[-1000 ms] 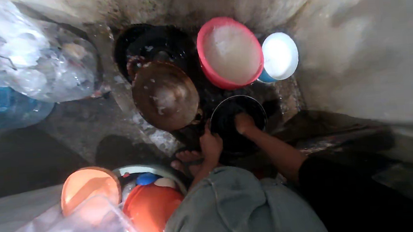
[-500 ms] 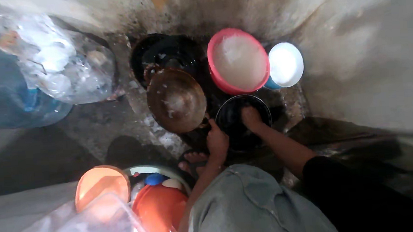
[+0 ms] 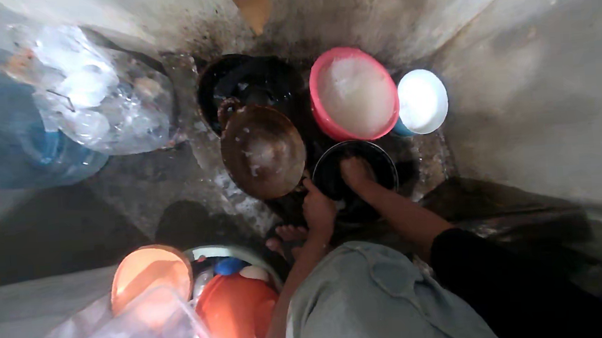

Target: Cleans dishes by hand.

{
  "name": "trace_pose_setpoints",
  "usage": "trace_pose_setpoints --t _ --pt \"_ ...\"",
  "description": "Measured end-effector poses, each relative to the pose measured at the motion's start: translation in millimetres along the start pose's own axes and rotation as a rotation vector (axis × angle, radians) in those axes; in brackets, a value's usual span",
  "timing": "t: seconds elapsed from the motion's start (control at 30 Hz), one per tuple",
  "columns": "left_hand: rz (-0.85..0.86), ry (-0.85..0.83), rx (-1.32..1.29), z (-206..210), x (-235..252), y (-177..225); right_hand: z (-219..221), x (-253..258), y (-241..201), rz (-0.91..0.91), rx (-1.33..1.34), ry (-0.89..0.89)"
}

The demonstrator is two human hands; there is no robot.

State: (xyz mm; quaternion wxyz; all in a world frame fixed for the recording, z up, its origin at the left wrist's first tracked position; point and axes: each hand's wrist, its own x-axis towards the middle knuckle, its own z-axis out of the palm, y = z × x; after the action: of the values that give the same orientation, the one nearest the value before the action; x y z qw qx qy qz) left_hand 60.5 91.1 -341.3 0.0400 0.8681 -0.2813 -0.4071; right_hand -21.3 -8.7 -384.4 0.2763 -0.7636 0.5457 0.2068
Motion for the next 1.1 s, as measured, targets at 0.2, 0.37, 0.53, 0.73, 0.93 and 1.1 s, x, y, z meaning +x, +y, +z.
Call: trace_pose_setpoints --t 0.2,0.37,0.53,0.73,0.93,1.1 --pt "-0.012 -0.054 -0.007 -11 0 5 22 -43 20 -0.138 0.018 -0.345" --pt "-0.006 -0.067 0.010 -11 -2 7 -1 -2 12 0.053 0.002 -0.023" --pt "-0.039 -0.085 0.006 -9 8 7 33 -12 -21 -0.144 0.094 -0.141" --pt "-0.017 -0.121 -0.023 -11 9 5 -9 -36 18 0.122 -0.092 -0.372" --pt "-0.014 -0.071 -0.042 -13 3 5 12 8 -8 -0.030 0.013 0.043" --pt "-0.019 -0.078 -0.060 -11 5 3 32 -42 5 -0.090 0.045 -0.332"
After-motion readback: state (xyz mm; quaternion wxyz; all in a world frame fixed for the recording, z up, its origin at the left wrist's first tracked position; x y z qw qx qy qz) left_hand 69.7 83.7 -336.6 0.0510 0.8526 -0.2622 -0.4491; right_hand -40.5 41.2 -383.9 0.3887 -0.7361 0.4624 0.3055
